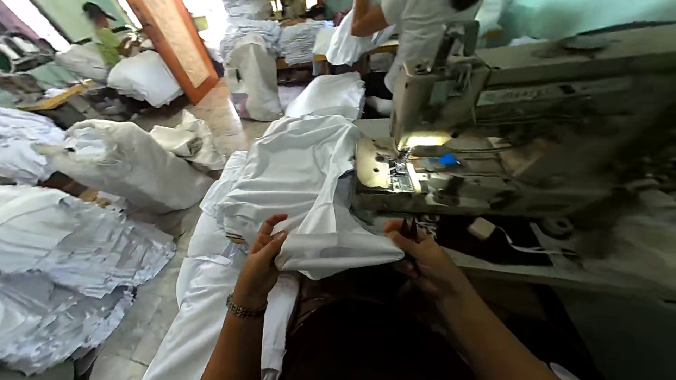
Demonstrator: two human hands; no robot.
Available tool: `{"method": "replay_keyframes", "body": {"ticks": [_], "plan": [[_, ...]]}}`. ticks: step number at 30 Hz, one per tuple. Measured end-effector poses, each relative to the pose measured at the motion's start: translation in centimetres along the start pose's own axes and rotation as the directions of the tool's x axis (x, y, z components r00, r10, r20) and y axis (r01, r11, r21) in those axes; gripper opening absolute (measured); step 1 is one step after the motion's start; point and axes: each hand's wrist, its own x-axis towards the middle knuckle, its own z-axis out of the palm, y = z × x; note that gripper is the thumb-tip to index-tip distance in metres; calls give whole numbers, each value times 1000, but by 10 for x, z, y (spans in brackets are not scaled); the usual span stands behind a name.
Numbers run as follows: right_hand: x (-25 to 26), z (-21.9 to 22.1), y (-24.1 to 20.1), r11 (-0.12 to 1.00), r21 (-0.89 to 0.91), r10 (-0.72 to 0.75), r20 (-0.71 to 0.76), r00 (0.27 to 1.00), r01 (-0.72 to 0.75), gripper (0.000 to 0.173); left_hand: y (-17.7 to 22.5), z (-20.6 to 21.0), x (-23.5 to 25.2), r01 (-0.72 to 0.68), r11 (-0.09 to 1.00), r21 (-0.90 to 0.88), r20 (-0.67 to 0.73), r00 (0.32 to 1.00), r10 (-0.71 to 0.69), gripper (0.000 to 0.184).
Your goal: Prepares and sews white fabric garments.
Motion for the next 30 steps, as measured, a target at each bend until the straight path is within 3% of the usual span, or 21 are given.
{"method": "replay_keyframes", "body": {"ticks": [2, 4, 7, 9, 11, 18, 22, 25, 28, 30], "plan": [[-2, -3, -1, 987, -147, -70, 24, 997, 72, 18, 2, -9, -3, 11, 999, 43, 128, 992, -16, 36], [-6, -6, -7, 902, -394, -154, 92, 984, 178, 21, 5, -11, -7, -36, 983, 179, 226, 974, -6, 38], [-7, -6, -8, 620, -729, -257, 161, 953, 291, 23, 1, 2, -12, -161, 827, 539, 164, 983, 85, 27], [-8, -5, -5, 444, -841, -303, 184, 935, 309, 21, -7, 10, -11, -216, 684, 697, 118, 975, 187, 23], [-8, -5, -4, 337, -885, -334, 206, 920, 321, 21, -11, 13, -10, -241, 633, 736, 102, 963, 248, 19], [-7, -8, -7, 182, -940, -349, 212, 913, 288, 18, -15, 18, 0, -311, 524, 793, 120, 922, 367, 14], [-2, -7, -3, 32, -952, -367, 273, 889, 305, 17, -15, 33, 17, -356, 567, 743, 141, 911, 387, 17], [1, -6, -3, 123, -919, -309, 324, 894, 376, 16, -9, 62, 49, -429, 582, 690, 182, 882, 435, 17], [-1, -9, -11, 465, -823, -271, 217, 938, 325, 22, 0, 94, 104, -559, 381, 737, 351, 798, 490, 18], [-3, -14, -18, 679, -710, -240, 25, 970, 186, 31, 0, 116, 145, -562, 201, 802, 464, 799, 383, 17]]}}
